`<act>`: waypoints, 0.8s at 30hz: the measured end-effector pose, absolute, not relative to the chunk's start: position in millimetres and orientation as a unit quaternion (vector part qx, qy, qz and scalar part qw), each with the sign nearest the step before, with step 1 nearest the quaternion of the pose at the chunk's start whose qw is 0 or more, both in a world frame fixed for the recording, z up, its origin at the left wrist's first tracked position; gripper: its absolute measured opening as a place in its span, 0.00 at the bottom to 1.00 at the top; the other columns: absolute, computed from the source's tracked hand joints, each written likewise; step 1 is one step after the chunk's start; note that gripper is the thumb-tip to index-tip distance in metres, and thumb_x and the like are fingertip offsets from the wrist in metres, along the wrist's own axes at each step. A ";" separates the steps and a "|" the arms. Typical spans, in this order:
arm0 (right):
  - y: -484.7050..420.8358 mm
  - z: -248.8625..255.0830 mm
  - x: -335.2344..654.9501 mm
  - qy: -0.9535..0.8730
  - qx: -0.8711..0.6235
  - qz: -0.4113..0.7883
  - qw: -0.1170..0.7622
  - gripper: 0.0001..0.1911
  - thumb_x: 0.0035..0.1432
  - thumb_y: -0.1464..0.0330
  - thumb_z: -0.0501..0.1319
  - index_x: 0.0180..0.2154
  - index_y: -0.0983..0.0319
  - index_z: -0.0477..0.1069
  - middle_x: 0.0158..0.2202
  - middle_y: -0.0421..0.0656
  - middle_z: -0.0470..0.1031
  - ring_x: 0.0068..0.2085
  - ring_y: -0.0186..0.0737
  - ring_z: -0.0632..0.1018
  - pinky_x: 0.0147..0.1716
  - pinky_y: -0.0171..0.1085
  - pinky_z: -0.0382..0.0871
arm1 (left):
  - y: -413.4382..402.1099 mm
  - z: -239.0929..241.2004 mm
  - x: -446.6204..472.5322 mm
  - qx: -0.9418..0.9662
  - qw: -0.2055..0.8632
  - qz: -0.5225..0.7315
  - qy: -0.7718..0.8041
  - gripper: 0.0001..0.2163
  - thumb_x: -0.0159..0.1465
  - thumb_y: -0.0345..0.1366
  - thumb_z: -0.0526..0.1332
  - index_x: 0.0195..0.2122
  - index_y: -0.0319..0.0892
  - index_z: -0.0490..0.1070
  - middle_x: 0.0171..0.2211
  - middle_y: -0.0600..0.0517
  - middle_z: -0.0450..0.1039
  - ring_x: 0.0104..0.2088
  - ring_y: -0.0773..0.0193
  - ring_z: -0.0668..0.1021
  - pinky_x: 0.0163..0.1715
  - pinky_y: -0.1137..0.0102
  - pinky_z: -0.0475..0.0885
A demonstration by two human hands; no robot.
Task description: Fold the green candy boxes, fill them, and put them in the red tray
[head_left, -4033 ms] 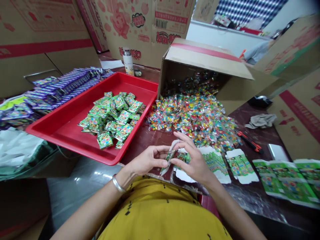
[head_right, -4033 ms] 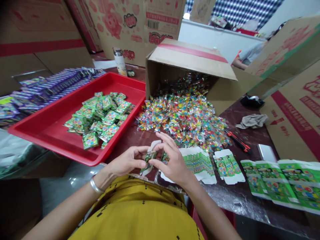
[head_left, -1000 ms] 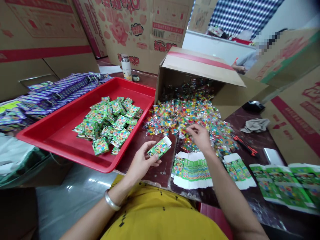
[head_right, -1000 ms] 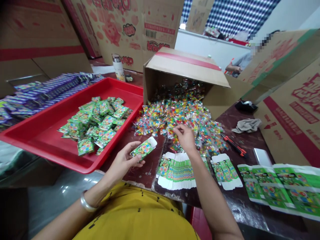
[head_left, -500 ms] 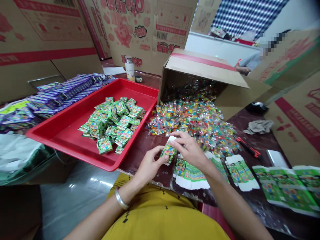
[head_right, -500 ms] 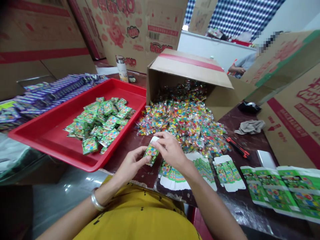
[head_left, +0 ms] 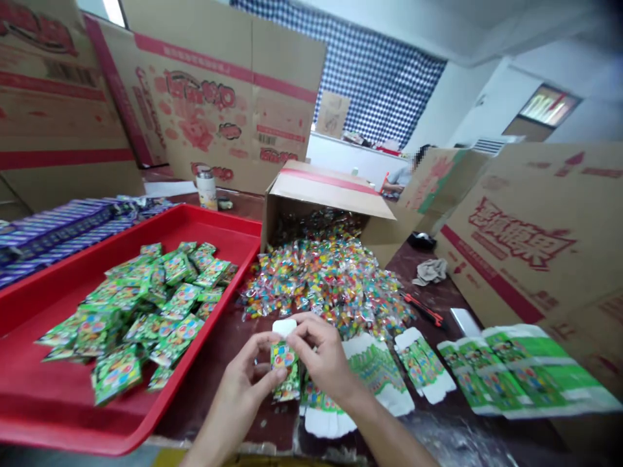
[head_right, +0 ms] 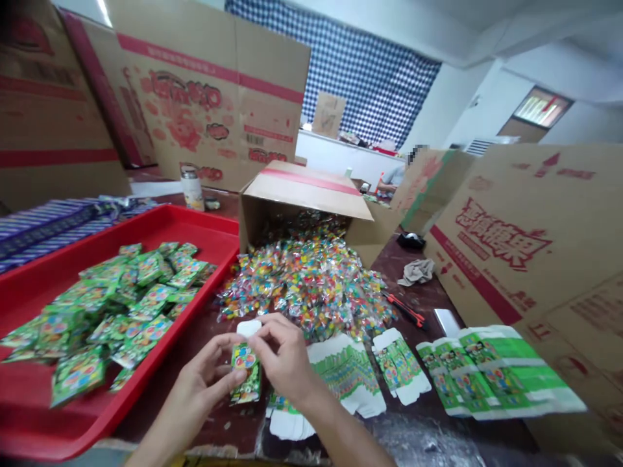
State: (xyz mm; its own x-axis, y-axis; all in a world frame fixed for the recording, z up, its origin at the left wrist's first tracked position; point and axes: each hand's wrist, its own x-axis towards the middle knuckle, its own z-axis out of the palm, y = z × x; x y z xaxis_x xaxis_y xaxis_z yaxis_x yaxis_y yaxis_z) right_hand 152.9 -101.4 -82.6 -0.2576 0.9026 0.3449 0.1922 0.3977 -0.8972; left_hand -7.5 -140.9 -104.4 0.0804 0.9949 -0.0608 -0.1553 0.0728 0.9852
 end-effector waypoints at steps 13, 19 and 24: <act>-87.0 -80.9 151.4 -0.583 -0.389 0.559 0.442 0.12 0.44 0.63 0.74 0.30 0.61 0.76 0.33 0.42 0.77 0.34 0.39 0.77 0.34 0.36 0.70 | -145.6 -107.9 -8.1 0.529 0.469 0.514 0.486 0.19 0.60 0.36 0.64 0.51 0.47 0.60 0.42 0.52 0.68 0.41 0.62 0.76 0.38 0.69 0.75; -75.6 -88.1 160.5 -0.568 -0.398 0.590 0.413 0.13 0.48 0.62 0.72 0.24 0.62 0.73 0.27 0.40 0.75 0.29 0.36 0.75 0.31 0.35 0.68 | -147.6 -98.4 -8.8 0.551 0.500 0.482 0.462 0.24 0.59 0.30 0.64 0.57 0.48 0.62 0.42 0.51 0.68 0.36 0.66 0.75 0.35 0.72 0.74; -83.8 -84.1 157.0 -0.636 -0.409 0.499 0.423 0.12 0.55 0.62 0.68 0.25 0.62 0.74 0.31 0.42 0.77 0.32 0.38 0.75 0.32 0.36 0.69 | -149.8 -97.4 -9.7 0.516 0.539 0.484 0.457 0.22 0.59 0.32 0.64 0.55 0.47 0.66 0.44 0.50 0.69 0.36 0.65 0.75 0.35 0.71 0.74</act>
